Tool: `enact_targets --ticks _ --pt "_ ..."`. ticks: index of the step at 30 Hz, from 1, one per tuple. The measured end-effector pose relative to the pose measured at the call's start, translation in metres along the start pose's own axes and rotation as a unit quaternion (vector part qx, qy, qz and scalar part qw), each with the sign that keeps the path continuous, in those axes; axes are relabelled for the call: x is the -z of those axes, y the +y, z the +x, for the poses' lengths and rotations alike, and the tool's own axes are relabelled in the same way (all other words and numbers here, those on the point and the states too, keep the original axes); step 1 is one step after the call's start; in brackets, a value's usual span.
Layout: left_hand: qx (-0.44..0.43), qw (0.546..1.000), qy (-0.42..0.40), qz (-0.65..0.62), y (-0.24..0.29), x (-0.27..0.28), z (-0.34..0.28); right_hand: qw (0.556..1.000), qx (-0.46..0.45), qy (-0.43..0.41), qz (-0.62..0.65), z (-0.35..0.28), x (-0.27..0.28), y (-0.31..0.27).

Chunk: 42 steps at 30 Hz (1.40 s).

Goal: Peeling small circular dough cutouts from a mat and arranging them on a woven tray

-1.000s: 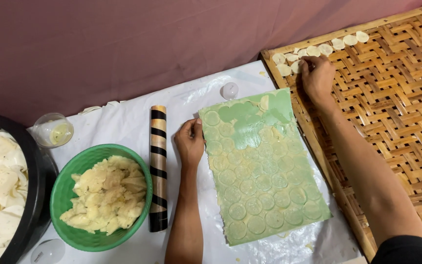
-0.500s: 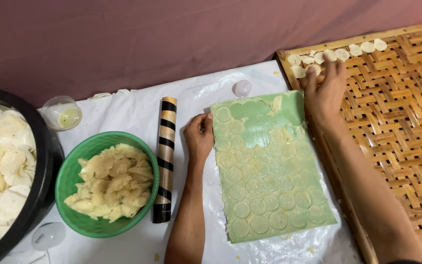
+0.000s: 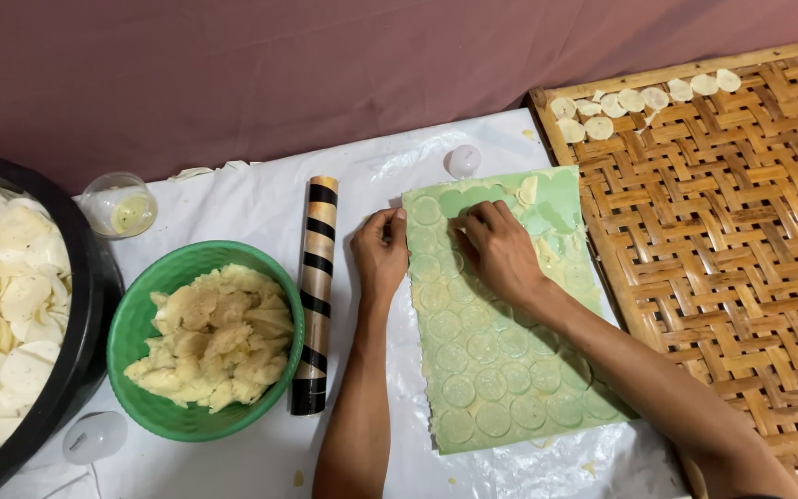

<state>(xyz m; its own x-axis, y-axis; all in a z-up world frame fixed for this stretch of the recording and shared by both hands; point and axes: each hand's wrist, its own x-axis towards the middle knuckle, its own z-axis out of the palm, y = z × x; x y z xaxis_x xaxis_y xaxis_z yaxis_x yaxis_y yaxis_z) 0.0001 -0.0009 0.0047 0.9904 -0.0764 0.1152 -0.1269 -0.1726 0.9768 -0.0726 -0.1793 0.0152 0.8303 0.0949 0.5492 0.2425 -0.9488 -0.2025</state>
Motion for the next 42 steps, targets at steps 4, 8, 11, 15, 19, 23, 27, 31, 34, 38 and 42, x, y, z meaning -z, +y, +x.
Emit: enact_targets --ticks 4,8,11,15,19,23,27,31,34,38,42 --pt "-0.007 1.0 0.004 0.001 -0.001 0.0 0.0 0.997 -0.038 -0.014 0.069 0.003 0.006 -0.003" --pt "-0.005 1.0 0.004 0.001 -0.004 -0.001 0.003 0.989 -0.061 -0.046 0.129 -0.008 0.018 -0.01" --pt "-0.009 1.0 0.003 0.007 -0.004 -0.001 0.002 0.972 -0.105 -0.053 0.204 -0.019 0.02 -0.004" --pt "-0.016 1.0 0.007 0.01 -0.007 -0.002 0.002 0.943 -0.153 -0.032 0.292 -0.025 0.023 0.017" --pt "-0.022 1.0 0.001 0.009 -0.011 -0.003 0.003 0.944 -0.179 -0.032 0.274 -0.021 0.041 0.058" --pt "-0.013 1.0 0.005 -0.008 -0.011 -0.004 0.001 0.95 -0.211 0.009 0.231 -0.025 0.052 0.132" --pt "-0.002 1.0 0.002 -0.021 -0.016 -0.004 0.002 0.949 -0.274 0.051 0.147 -0.033 0.046 0.202" --pt "-0.006 1.0 0.0 -0.015 -0.017 -0.005 0.003 0.941 -0.313 0.101 0.075 -0.039 0.019 0.274" --pt "-0.002 1.0 -0.001 -0.005 -0.017 -0.004 0.003 0.945 -0.297 0.135 0.032 -0.038 0.01 0.3" --pt "0.003 1.0 0.0 -0.002 -0.016 -0.005 0.003 0.949 -0.266 0.158 -0.059 -0.038 0.014 0.301" --pt "-0.003 1.0 0.0 0.001 -0.018 -0.006 0.004 0.953 -0.239 0.147 -0.11 -0.024 0.033 0.255"
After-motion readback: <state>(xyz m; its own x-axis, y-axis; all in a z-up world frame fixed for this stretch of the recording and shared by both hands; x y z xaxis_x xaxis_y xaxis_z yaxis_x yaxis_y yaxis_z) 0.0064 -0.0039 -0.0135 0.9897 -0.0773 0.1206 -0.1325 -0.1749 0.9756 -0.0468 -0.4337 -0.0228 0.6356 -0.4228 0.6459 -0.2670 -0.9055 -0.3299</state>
